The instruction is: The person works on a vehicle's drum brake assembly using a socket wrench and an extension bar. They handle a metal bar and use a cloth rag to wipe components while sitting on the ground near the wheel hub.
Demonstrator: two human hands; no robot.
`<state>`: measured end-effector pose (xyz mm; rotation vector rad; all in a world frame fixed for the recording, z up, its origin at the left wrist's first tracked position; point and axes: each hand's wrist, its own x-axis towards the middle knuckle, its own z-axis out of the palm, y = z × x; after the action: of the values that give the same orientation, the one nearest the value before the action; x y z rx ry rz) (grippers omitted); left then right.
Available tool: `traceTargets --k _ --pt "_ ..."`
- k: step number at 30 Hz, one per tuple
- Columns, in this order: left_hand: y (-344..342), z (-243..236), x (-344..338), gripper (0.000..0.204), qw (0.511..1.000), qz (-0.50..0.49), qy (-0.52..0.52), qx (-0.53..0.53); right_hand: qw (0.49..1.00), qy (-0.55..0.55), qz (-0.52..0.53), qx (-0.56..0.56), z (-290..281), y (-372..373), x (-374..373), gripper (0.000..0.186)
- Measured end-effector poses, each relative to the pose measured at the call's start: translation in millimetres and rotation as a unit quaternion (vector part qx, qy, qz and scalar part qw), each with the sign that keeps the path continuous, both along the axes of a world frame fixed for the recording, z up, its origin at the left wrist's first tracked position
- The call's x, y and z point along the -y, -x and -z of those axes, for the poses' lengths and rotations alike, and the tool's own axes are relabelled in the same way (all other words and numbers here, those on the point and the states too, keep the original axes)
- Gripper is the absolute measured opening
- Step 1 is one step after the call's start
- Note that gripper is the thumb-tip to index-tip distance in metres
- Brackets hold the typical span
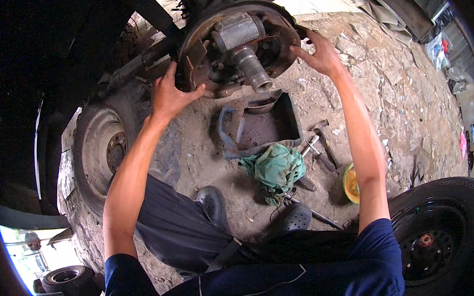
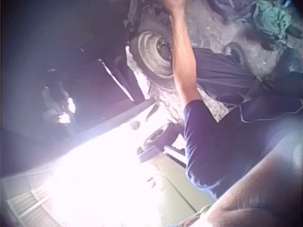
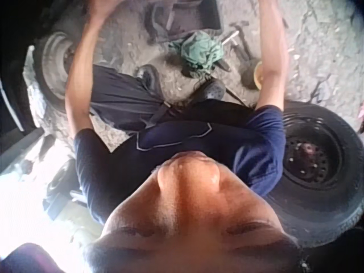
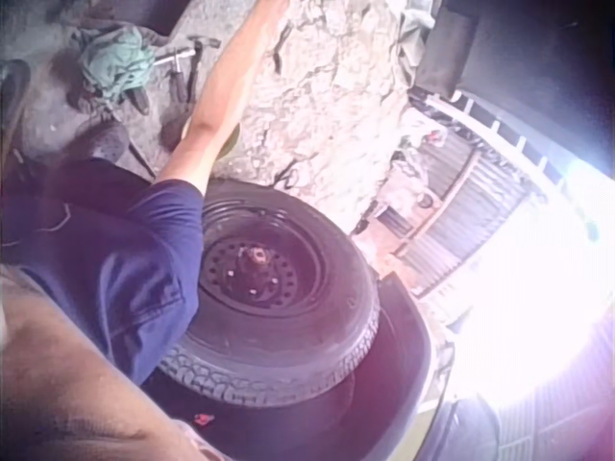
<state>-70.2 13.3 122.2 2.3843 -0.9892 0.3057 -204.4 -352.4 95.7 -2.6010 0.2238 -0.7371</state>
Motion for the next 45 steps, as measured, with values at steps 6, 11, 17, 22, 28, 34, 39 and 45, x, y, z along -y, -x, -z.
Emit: traceTargets --k 6,11,17,22,28,34,39,45 --pt "-1 -6 2 0.092 0.999 0.005 -0.001 -0.049 1.0 -0.004 -0.004 -0.001 8 -3 3 0.082" --pt "3 -10 3 0.099 0.999 -0.015 -0.029 -0.03 0.997 -0.062 -0.045 0.026 11 1 -8 0.08" --pt "0 -4 1 0.103 1.0 -0.005 0.002 0.017 0.989 -0.131 -0.065 0.024 13 2 -13 0.075" --pt "2 -4 3 0.1 0.998 0.0 -0.019 0.052 0.994 -0.087 -0.047 0.049 27 -3 -4 0.074" --pt "2 -7 2 0.097 0.999 0.004 -0.026 0.036 0.991 -0.113 -0.058 0.041 24 -2 -7 0.073" --pt "0 -5 1 0.091 0.997 0.023 -0.023 0.074 0.992 -0.097 -0.062 0.056 24 -3 -6 0.071" --pt "-1 -5 2 0.09 0.999 0.02 0.01 0.038 0.991 -0.104 -0.061 0.064 23 -3 -9 0.071" --pt "2 -5 4 0.091 0.997 0.02 -0.015 0.074 0.99 -0.087 -0.066 0.087 25 -3 -8 0.073"
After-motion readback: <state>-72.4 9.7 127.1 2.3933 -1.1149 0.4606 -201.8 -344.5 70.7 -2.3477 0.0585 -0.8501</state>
